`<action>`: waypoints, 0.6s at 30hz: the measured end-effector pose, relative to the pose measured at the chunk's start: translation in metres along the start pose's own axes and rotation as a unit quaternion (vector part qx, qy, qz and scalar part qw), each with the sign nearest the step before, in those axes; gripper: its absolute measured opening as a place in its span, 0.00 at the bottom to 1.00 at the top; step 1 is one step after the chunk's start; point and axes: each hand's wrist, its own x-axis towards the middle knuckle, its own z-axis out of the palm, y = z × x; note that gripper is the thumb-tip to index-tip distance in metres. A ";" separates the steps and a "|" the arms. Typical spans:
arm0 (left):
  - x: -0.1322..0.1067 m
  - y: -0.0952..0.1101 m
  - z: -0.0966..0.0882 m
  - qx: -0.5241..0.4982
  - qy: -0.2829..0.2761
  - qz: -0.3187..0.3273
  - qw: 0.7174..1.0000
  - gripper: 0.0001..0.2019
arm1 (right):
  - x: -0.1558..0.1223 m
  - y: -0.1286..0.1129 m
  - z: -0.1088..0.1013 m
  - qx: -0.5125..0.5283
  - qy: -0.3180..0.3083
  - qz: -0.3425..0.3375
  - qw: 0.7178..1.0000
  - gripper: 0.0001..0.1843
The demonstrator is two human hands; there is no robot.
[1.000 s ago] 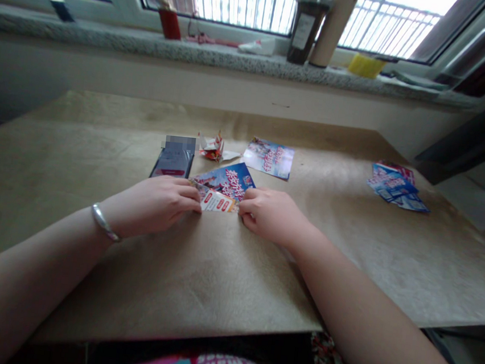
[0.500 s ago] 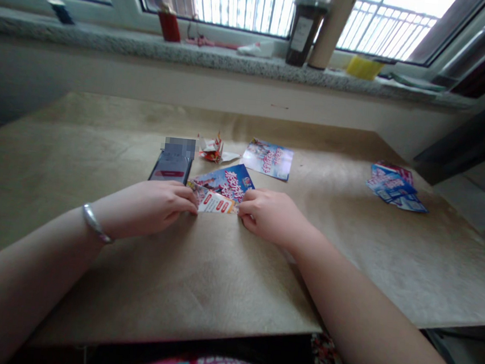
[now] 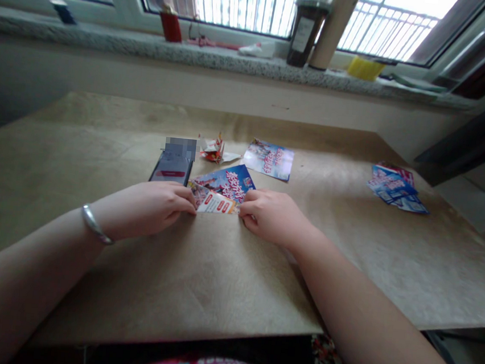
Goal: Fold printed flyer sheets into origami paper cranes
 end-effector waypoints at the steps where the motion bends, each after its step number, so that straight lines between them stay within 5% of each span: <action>1: 0.000 0.000 0.000 -0.001 -0.002 -0.002 1.000 0.17 | 0.000 0.000 0.000 0.000 0.000 0.000 1.000 0.10; 9: -0.001 -0.005 0.000 -0.015 -0.005 -0.017 1.000 0.14 | -0.001 0.001 0.000 0.003 -0.003 -0.002 1.000 0.10; 18: 0.001 0.001 0.017 0.033 0.053 0.005 0.998 0.12 | 0.002 -0.002 -0.002 -0.003 -0.002 0.002 1.000 0.10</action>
